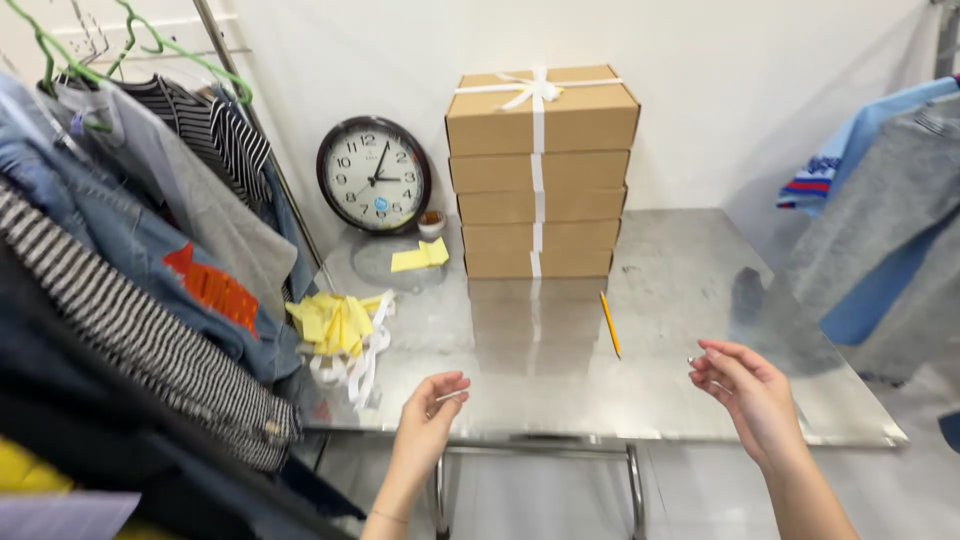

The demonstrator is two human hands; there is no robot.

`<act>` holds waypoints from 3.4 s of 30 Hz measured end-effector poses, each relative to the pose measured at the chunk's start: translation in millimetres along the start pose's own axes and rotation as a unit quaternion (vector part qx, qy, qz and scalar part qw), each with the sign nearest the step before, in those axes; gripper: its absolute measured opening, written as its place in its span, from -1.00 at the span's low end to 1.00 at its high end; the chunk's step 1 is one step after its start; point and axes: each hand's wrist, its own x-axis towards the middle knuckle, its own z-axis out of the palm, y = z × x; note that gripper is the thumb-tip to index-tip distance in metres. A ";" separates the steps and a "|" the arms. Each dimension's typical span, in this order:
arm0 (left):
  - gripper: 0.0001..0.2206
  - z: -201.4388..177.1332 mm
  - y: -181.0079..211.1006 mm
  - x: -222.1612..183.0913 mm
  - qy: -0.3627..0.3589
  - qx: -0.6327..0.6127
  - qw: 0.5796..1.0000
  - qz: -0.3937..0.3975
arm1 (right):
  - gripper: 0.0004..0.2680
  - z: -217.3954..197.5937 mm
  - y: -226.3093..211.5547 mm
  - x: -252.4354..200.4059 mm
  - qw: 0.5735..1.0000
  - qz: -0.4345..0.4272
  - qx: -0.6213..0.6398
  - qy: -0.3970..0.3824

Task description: Writing on a label, attaching it to a box, stacking the box, and then moving it to another location

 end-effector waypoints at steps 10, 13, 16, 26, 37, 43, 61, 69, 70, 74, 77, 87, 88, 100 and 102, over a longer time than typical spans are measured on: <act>-0.72 4.0 54.2 135.6 0.081 0.029 0.994 -0.063 | -0.82 97.5 -19.4 179.0 0.999 -0.009 -0.015 -0.045; -0.72 2.3 20.0 190.1 0.073 0.017 0.993 -0.087 | -0.83 118.0 -22.8 211.3 0.997 0.005 -0.044 -0.059; -0.71 -0.2 -19.4 263.8 0.061 0.002 0.998 -0.034 | -0.80 134.6 -30.3 243.6 0.997 0.006 -0.052 -0.054; -0.37 43.8 123.9 448.5 0.065 0.035 0.997 0.002 | -0.47 202.8 -95.5 351.9 0.986 -0.060 -0.150 0.034; -0.18 109.0 243.2 494.6 -0.026 -0.112 0.992 -0.060 | -0.18 288.2 -161.1 385.6 0.993 0.043 -0.097 0.048; -0.17 99.3 229.7 534.2 -0.019 -0.141 0.988 -0.056 | -0.33 254.7 -119.2 462.7 0.994 -0.008 -0.049 0.098; -0.62 83.8 198.2 404.1 0.020 -0.277 0.959 0.054 | -0.72 139.5 -77.1 383.5 0.975 -0.109 0.137 0.137; -0.57 77.1 170.5 264.0 0.064 -0.209 0.976 0.003 | -0.80 118.7 -87.3 247.2 0.978 -0.086 0.130 0.139; -0.57 75.3 168.8 246.9 0.066 -0.206 0.976 0.004 | -0.80 110.4 -76.6 236.5 0.978 -0.085 0.133 0.138; -0.52 68.4 178.0 177.4 0.087 -0.131 0.984 -0.086 | -0.76 86.3 -42.1 188.4 0.978 -0.090 0.139 0.127; -0.42 60.7 170.3 133.1 0.107 -0.107 0.980 -0.127 | -0.79 60.9 -12.1 151.3 0.978 -0.075 0.144 0.133; -0.33 12.1 43.4 -37.8 0.122 -0.106 0.978 -0.135 | -0.84 -61.9 70.5 -53.7 0.978 -0.096 0.105 0.154; -0.33 4.1 32.9 -58.7 0.124 -0.100 0.976 -0.147 | -0.84 -69.2 71.7 -78.7 0.979 -0.084 0.100 0.158; -0.33 -45.1 5.3 -215.7 0.115 -0.072 0.983 -0.121 | -0.83 -110.6 60.0 -247.1 0.987 0.012 0.025 0.159; -0.39 -40.8 24.5 -236.0 0.124 -0.093 0.977 -0.144 | -0.85 -118.8 62.1 -255.0 0.988 0.012 0.023 0.149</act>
